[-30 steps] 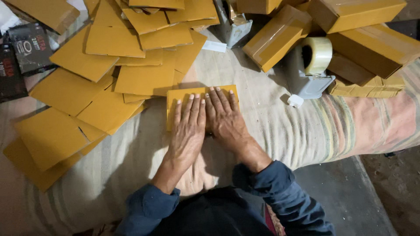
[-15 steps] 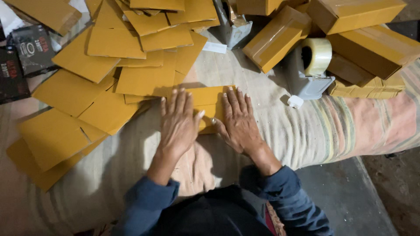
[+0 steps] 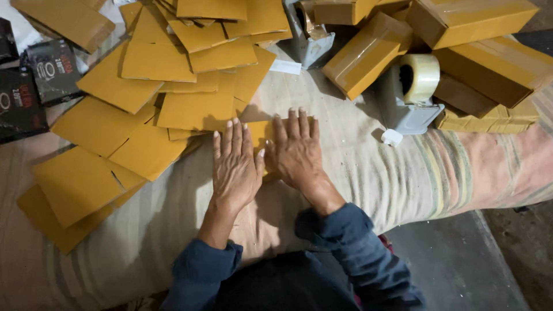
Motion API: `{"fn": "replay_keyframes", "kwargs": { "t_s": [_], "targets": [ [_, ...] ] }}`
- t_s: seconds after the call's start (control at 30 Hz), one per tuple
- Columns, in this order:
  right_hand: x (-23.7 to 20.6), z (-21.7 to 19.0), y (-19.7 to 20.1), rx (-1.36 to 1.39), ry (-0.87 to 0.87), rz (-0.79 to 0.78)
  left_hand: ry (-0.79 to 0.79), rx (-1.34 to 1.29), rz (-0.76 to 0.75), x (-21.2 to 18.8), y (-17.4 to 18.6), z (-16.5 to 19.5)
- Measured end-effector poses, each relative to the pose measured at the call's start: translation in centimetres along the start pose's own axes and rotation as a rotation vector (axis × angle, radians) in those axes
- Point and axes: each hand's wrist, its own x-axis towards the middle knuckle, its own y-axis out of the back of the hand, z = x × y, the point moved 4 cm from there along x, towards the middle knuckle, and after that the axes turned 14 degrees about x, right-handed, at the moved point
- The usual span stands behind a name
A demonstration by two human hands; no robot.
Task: The person folds flat cardboard boxes into open boxes one at a time, pressing the sides and flaps to set the creases, and places each finished box onto the pile on the padded work surface.
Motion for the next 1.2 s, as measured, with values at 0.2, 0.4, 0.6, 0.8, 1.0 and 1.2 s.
{"fn": "replay_keyframes", "kwargs": {
  "t_s": [0.2,0.4,0.6,0.8,1.0,1.2],
  "targets": [
    [0.7,1.3,0.7,0.097,-0.134,0.078,0.023,-0.048,-0.003,-0.4,0.2,-0.4],
    [1.5,0.8,0.3,-0.009,-0.187,0.083,0.125,-0.002,-0.213,2.5,0.3,0.6],
    [1.7,1.2,0.3,-0.034,-0.186,0.083,0.134,-0.098,-0.173,4.0,1.7,0.7],
    [2.0,1.1,-0.1,-0.027,-0.209,0.068,0.190,-0.082,-0.184,4.6,1.6,-0.1],
    [2.3,1.4,0.3,0.014,-0.206,0.123,0.215,-0.160,-0.213,5.8,1.1,-0.5],
    [2.0,0.1,0.7,0.126,0.018,0.091,0.032,-0.167,-0.129,4.8,0.7,-0.2]
  ]
}}
